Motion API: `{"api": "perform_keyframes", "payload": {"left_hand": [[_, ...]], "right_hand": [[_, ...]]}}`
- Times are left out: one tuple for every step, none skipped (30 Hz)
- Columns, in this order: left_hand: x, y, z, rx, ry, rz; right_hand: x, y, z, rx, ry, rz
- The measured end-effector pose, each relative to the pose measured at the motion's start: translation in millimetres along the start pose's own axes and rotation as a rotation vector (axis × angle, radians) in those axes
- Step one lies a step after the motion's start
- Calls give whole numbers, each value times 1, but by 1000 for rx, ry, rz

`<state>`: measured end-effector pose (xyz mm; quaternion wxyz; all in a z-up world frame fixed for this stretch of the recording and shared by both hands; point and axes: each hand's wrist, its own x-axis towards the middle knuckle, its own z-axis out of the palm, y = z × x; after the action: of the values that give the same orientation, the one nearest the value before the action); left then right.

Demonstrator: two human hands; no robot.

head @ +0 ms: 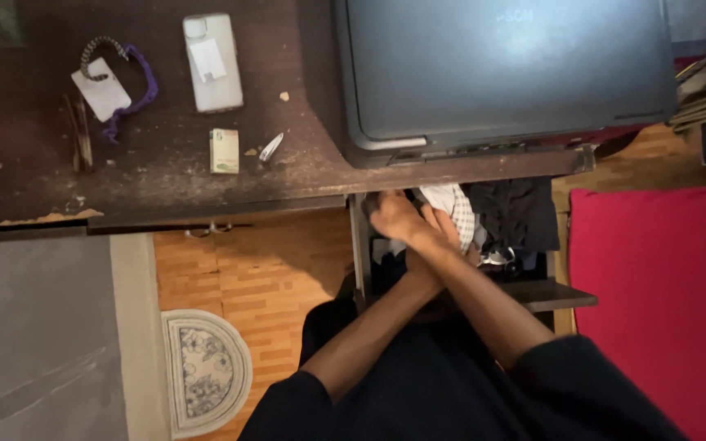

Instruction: The recorder is tidying up various small items on a desk and putting some away into a drawer.

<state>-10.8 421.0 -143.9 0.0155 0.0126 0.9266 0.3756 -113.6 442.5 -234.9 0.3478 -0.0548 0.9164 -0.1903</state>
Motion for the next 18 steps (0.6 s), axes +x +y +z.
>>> {"api": "perform_keyframes", "payload": {"left_hand": [[-5, 3, 7, 0, 6, -5], [-2, 5, 12, 5, 23, -3], [1, 7, 18, 9, 40, -1], [-1, 9, 20, 8, 47, 0], [-2, 12, 22, 7, 54, 0], [0, 14, 24, 6, 66, 3], [1, 15, 24, 5, 78, 6], [2, 18, 25, 2, 91, 7], [3, 20, 26, -1, 103, 9], [4, 20, 25, 0, 115, 10], [4, 21, 25, 1, 127, 10], [4, 22, 26, -1, 136, 13], [3, 24, 25, -3, 144, 15], [4, 26, 24, -5, 154, 20], [5, 27, 24, -6, 164, 24], [6, 30, 21, -8, 173, 28], [6, 32, 20, -10, 182, 32], [5, 34, 17, -12, 190, 34]], "right_hand": [[-16, -6, 0, 3, -7, 0], [-26, -15, -5, -39, 83, -156], [-37, -23, -10, -81, 172, -314], [-53, -37, -32, -78, 170, -312], [-70, -50, -53, -59, -45, -240], [-84, -64, -77, -41, -257, -171], [-75, -55, -69, -41, -255, -172], [-68, -44, -62, -32, -261, -235], [-60, -34, -55, -23, -268, -297], [-65, -42, -64, -23, -267, -300], [-71, -49, -74, -7, -401, -188], [-77, -54, -83, 10, -538, -74], [-69, -45, -67, 12, -537, -72], [-60, -37, -52, -38, -418, -122], [-51, -29, -37, -89, -299, -173], [-44, -21, -21, -87, -297, -170], [-36, -13, -5, -167, -122, -248], [-29, -5, 11, -249, 50, -329]]}}
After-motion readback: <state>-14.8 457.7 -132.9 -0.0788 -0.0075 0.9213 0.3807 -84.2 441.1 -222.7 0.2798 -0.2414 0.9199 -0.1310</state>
